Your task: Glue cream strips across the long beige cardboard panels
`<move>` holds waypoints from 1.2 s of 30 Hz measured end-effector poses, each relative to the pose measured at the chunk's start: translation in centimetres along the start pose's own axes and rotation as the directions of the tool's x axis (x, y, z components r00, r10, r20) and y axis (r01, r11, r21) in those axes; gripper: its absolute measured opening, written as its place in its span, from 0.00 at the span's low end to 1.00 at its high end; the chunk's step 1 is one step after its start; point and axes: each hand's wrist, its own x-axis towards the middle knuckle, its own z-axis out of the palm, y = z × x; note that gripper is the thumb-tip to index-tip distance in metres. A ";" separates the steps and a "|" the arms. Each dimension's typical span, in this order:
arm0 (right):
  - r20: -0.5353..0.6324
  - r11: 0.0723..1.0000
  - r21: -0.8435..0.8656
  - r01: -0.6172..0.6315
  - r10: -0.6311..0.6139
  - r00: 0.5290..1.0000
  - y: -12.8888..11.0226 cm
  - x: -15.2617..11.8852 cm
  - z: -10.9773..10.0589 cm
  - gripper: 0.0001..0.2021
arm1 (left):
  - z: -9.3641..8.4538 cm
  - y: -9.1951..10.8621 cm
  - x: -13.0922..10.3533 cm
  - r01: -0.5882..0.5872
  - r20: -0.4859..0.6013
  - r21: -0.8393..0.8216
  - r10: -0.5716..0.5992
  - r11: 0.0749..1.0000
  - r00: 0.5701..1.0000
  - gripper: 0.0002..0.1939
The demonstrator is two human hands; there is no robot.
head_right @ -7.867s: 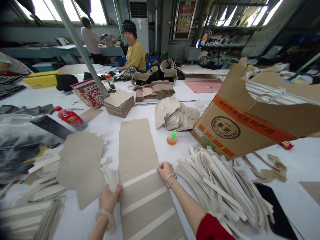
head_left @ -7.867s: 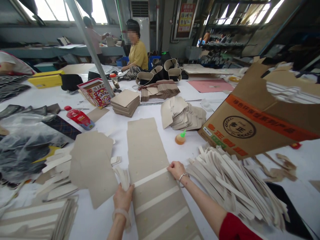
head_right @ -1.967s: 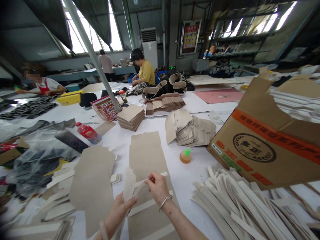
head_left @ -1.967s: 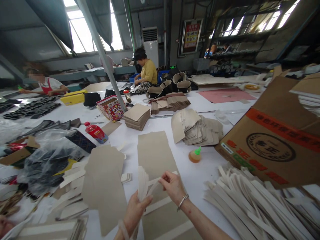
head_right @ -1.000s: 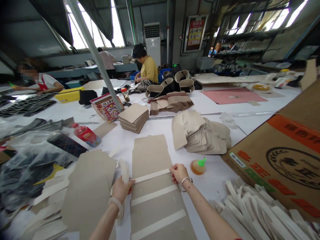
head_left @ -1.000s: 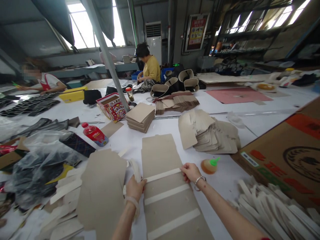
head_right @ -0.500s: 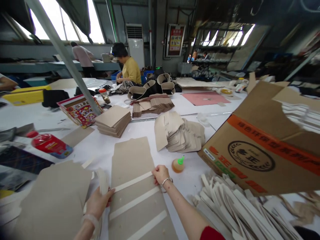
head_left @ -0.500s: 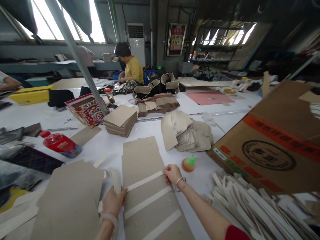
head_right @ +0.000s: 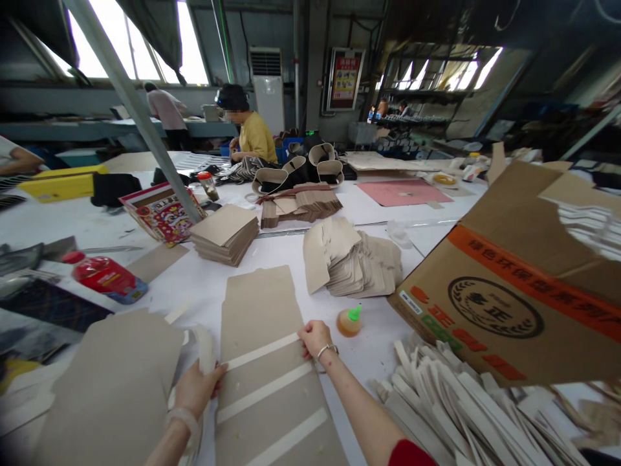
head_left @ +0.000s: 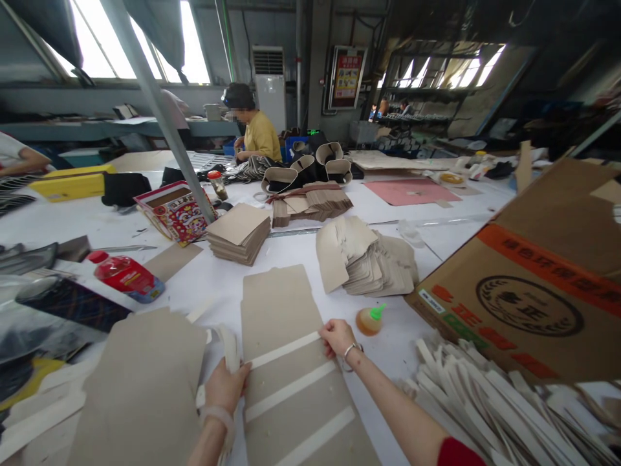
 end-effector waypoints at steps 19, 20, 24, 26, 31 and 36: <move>-0.063 0.777 -0.598 0.195 -0.288 0.956 -2.1 -0.9 0.1 0.02 | 0.5 1.2 -1.1 -0.074 -0.141 0.249 0.112 0.966 0.984 0.12; -0.044 0.731 -0.652 0.202 -0.302 0.952 -2.4 -1.1 0.3 0.04 | 0.6 1.4 -1.1 -0.085 -0.134 0.266 0.124 0.960 0.983 0.11; -0.017 0.691 -0.701 0.177 -0.264 0.964 -3.5 -1.6 1.5 0.06 | 0.8 1.6 -1.2 -0.105 -0.105 0.311 0.144 0.945 0.984 0.10; -0.014 0.683 -0.711 0.167 -0.251 0.968 -3.8 -1.9 2.1 0.15 | 0.9 1.5 -1.1 -0.105 -0.098 0.323 0.144 0.941 0.985 0.10; -0.046 0.672 -0.732 0.112 -0.213 0.976 -4.2 -2.3 2.6 0.25 | 0.9 1.2 -0.9 -0.108 -0.089 0.319 0.143 0.942 0.986 0.11; -0.011 0.674 -0.725 0.139 -0.214 0.977 -5.0 -2.7 1.3 0.10 | -0.6 1.8 -1.2 -0.180 -0.054 0.262 0.201 0.948 0.978 0.11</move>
